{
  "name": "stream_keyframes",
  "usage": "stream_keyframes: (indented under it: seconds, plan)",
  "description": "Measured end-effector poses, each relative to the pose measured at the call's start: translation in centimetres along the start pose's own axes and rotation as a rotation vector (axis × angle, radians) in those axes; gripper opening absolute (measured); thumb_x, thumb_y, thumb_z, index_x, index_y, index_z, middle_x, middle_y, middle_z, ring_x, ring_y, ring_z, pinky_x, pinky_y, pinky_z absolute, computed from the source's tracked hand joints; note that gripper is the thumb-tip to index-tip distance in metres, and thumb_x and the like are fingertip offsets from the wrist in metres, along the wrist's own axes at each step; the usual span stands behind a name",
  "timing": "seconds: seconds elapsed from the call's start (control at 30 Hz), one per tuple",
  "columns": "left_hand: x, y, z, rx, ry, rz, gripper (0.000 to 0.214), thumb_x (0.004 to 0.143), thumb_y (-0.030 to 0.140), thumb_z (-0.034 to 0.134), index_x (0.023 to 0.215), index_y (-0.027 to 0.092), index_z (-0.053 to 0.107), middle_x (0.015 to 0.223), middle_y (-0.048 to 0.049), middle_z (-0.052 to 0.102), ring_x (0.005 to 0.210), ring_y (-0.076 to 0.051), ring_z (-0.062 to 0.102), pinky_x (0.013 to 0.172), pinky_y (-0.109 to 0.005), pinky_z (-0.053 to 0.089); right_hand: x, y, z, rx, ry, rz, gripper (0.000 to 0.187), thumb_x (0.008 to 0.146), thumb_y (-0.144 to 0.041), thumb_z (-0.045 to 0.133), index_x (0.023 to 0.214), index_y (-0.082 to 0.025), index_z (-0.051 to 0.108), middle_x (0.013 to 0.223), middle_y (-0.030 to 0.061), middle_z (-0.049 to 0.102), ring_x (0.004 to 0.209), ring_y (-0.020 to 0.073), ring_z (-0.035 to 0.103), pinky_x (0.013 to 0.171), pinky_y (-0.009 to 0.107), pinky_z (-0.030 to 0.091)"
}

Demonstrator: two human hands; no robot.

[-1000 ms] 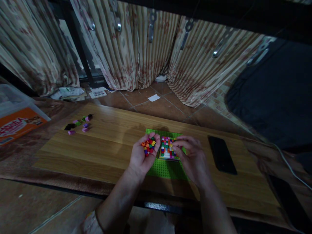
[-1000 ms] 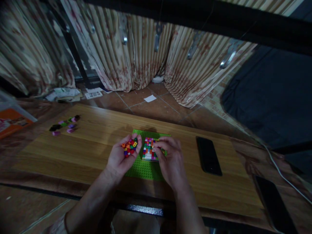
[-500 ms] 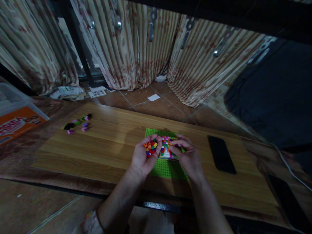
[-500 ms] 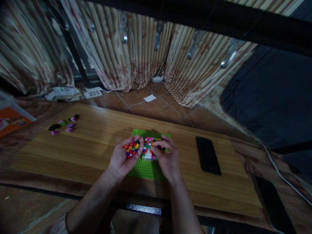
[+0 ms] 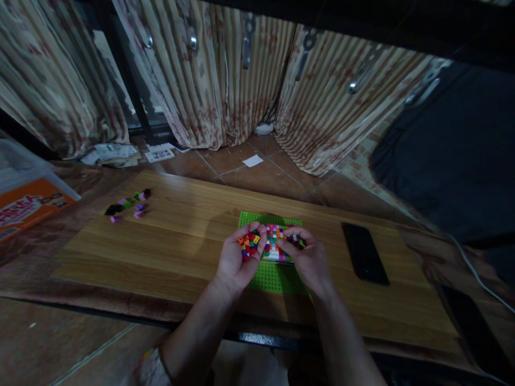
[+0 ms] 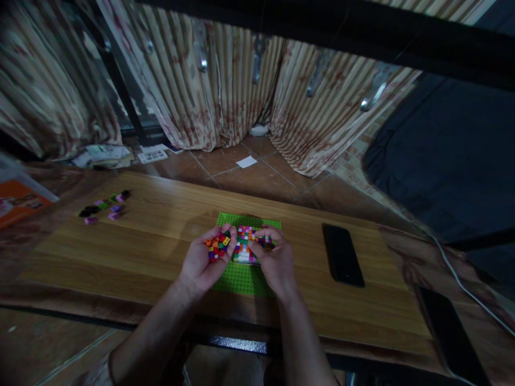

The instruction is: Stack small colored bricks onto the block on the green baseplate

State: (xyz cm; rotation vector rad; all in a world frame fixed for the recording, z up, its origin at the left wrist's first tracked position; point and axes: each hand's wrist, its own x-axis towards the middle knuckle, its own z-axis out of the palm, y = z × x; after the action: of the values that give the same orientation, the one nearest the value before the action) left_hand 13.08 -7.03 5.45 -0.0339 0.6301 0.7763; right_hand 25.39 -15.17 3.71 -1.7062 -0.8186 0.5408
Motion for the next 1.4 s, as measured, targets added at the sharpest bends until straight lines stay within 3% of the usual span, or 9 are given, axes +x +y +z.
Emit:
stream_keyframes:
  seconds: [0.23,0.43,0.67,0.83,1.4]
  plan:
    - [-0.2,0.1,0.1,-0.013,-0.038,0.008,0.021,0.084,0.011,0.047,0.072,0.007,0.064,0.073,-0.0084,0.066,0.073,-0.014,0.066,0.073,-0.026,0.058,0.0,0.2,-0.4,-0.026,-0.019,-0.082,0.021,0.068,-0.035,0.071,0.085,-0.023,0.069,0.114,0.0053,0.061,0.110,0.0247,0.054,0.094,0.043,0.041]
    - [-0.7,0.2,0.4,0.010,-0.128,-0.011,0.020,0.085,0.016,0.049,0.079,0.007,0.066,0.088,-0.0136,0.069,0.089,-0.020,0.066,0.080,-0.032,0.056,-1.0,-2.3,-0.2,-0.149,0.142,-0.353,0.012,0.079,-0.032,0.062,0.087,-0.026,0.070,0.116,0.0048,0.058,0.111,0.0231,0.053,0.095,0.044,0.041]
    - [-1.0,0.4,0.7,0.063,-0.210,-0.062,0.025,0.087,0.021,0.046,0.091,0.008,0.067,0.101,-0.0136,0.068,0.098,-0.021,0.064,0.079,-0.028,0.054,-2.2,-4.6,1.3,-0.557,-0.028,-0.604,0.025,0.086,-0.026,0.054,0.108,-0.029,0.065,0.135,0.0045,0.044,0.124,0.0255,0.039,0.102,0.048,0.035]
    - [-1.2,0.4,0.9,0.049,-0.217,-0.091,0.026,0.088,0.019,0.043,0.092,0.007,0.066,0.100,-0.0129,0.067,0.099,-0.018,0.063,0.085,-0.025,0.052,-2.2,-3.9,2.1,-0.616,-0.037,-0.631,0.023,0.088,-0.026,0.052,0.107,-0.026,0.065,0.138,0.0050,0.041,0.128,0.0260,0.033,0.106,0.049,0.032]
    - [-1.6,0.4,0.9,0.028,-0.212,-0.114,0.026,0.086,0.021,0.046,0.095,0.008,0.066,0.103,-0.0126,0.067,0.101,-0.019,0.063,0.086,-0.026,0.051,-2.2,-3.9,2.7,-0.474,-0.014,-0.556,0.021,0.080,-0.026,0.060,0.101,-0.027,0.067,0.131,0.0054,0.048,0.124,0.0275,0.040,0.099,0.052,0.038]
